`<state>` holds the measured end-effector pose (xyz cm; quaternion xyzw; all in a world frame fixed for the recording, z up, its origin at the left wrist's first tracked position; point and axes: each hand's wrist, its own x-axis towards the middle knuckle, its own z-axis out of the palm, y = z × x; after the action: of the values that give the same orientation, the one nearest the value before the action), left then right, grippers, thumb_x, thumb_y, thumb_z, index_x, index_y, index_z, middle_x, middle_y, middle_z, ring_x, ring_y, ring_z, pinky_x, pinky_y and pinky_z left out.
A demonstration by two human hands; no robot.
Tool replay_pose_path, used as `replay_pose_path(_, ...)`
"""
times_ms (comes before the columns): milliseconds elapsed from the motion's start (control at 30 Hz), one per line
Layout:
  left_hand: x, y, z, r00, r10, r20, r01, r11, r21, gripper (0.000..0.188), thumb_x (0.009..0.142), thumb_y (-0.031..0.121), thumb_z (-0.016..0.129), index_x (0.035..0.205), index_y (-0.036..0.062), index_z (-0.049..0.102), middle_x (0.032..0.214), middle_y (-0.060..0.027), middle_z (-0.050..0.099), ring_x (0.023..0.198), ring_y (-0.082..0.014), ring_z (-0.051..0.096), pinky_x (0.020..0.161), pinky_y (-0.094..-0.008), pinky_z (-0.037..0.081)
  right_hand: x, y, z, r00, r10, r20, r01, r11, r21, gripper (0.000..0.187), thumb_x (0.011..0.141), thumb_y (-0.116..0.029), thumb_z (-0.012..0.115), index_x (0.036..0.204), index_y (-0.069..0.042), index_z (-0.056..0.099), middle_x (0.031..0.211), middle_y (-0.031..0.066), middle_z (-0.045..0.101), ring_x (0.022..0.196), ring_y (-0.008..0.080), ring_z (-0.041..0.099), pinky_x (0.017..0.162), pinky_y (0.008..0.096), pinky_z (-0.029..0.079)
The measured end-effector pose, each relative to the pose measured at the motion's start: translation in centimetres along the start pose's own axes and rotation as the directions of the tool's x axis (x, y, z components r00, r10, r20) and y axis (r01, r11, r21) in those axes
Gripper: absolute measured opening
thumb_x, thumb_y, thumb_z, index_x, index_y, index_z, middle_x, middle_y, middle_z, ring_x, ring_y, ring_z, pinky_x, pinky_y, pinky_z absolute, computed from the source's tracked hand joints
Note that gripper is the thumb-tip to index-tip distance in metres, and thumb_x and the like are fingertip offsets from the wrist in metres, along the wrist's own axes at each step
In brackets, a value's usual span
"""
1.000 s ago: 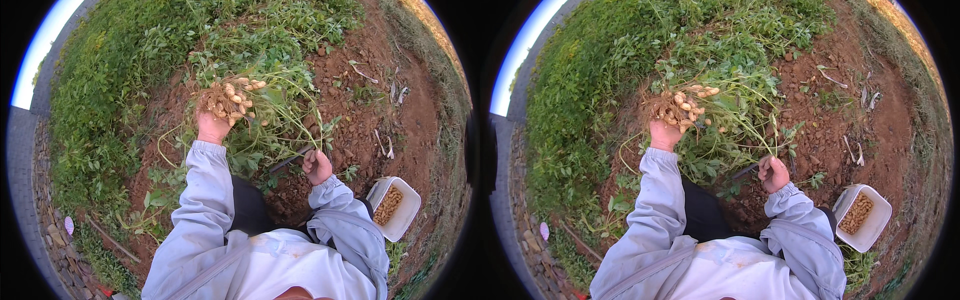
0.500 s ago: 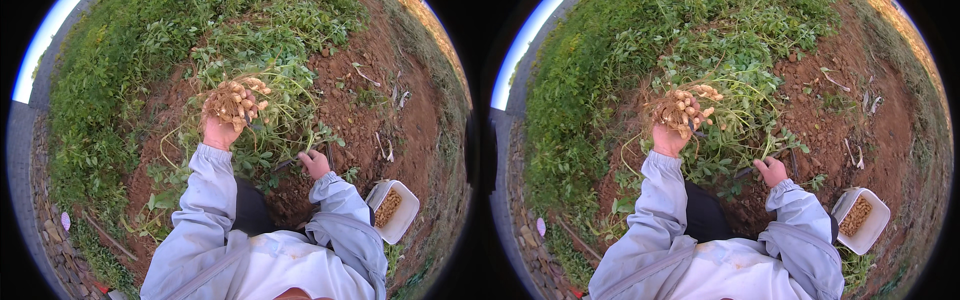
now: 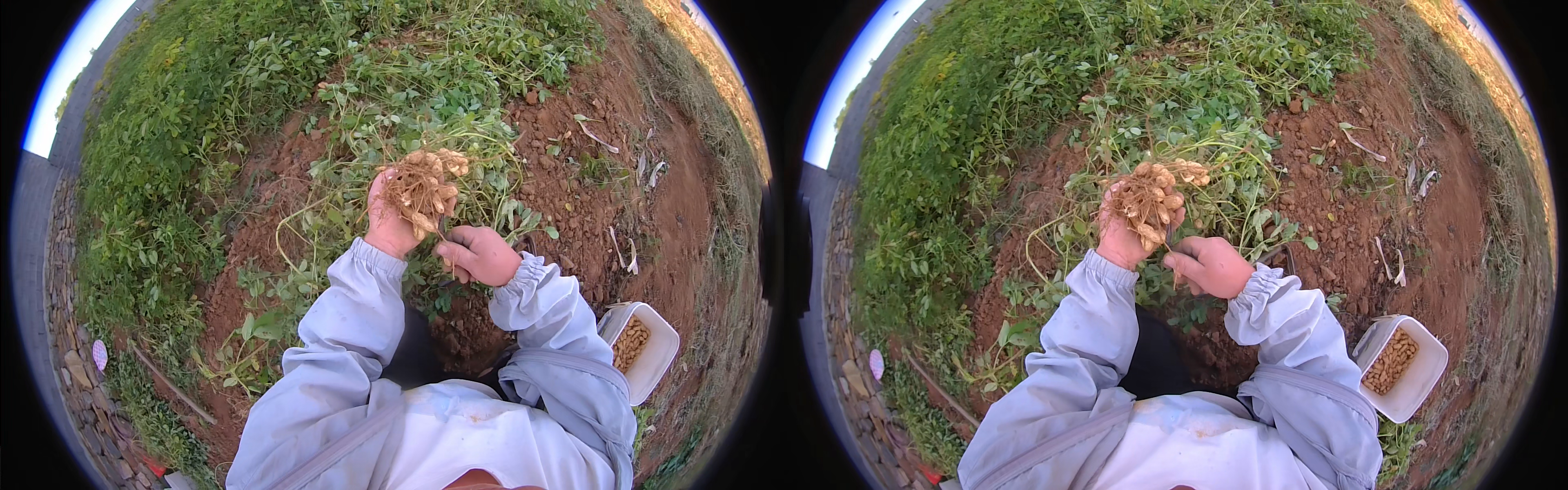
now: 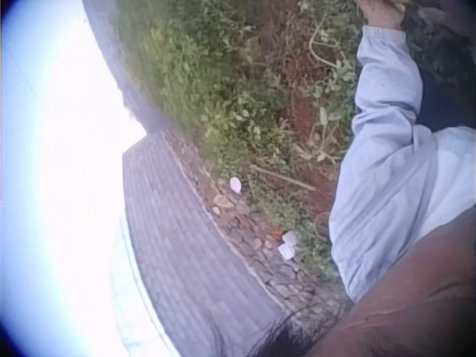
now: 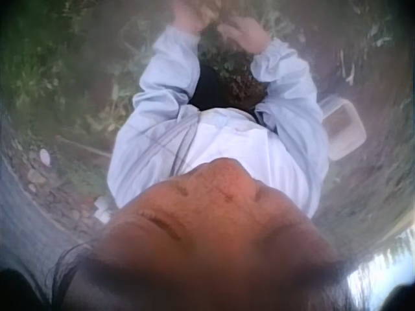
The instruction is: The person uses a small hand hoe to loosen soil around peanut plants, then pulls the plants from the ground. They shake off excess soil and detach peanuts from the roots, placing them into a white plastic container.
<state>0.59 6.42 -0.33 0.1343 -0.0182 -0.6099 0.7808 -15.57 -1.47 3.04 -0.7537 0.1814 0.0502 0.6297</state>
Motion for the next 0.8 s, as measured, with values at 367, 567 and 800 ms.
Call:
replay_pose_path(367, 1.4, 0.1, -0.5, 0.999, 0.009, 0.054, -0.011, 0.999, 0.037, 0.048, 0.089, 0.044, 0.038, 0.117, 0.0092, 0.056, 0.107, -0.0133, 0.062, 0.093, -0.0334, 0.06, 0.08, -0.0495, 0.05, -0.5, 2.3, -3.5, 0.937, -0.083, -0.339, 0.21, 0.91, 0.357, 0.027, 0.086, -0.019, 0.059, 0.104, 0.001, 0.053, 0.086, 0.0082, 0.063, 0.073, 0.0144, 0.062, 0.061, 0.0271, 0.05)
replay_pose_path(567, 1.4, -1.2, -0.2, 0.997, 0.071, 0.004, -0.071, 0.997, 0.035, 0.05, 0.09, 0.04, 0.033, 0.121, 0.0048, 0.051, 0.117, -0.0144, 0.057, 0.102, -0.0316, 0.058, 0.085, -0.0447, 0.049, 2.9, -0.6, -5.0, 0.905, -0.275, -0.324, 0.155, 0.923, -0.351, 0.034, 0.083, -0.023, 0.066, 0.1, 0.003, 0.052, 0.088, 0.0113, 0.064, 0.072, 0.0202, 0.061, 0.068, 0.0319, 0.05)
replay_pose_path(800, 2.0, -0.2, -0.9, 0.974, 0.185, 0.131, -0.183, 0.983, -0.027, 0.05, 0.09, 0.04, 0.033, 0.119, 0.0039, 0.051, 0.113, -0.015, 0.058, 0.097, -0.0319, 0.057, 0.082, -0.0459, 0.048, -0.3, 2.9, -4.0, 0.853, -0.156, -0.498, 0.509, 0.459, 0.728, 0.011, 0.092, -0.017, 0.048, 0.096, -0.006, 0.048, 0.078, 0.0063, 0.056, 0.044, 0.0076, 0.04, 0.036, 0.0198, 0.029)
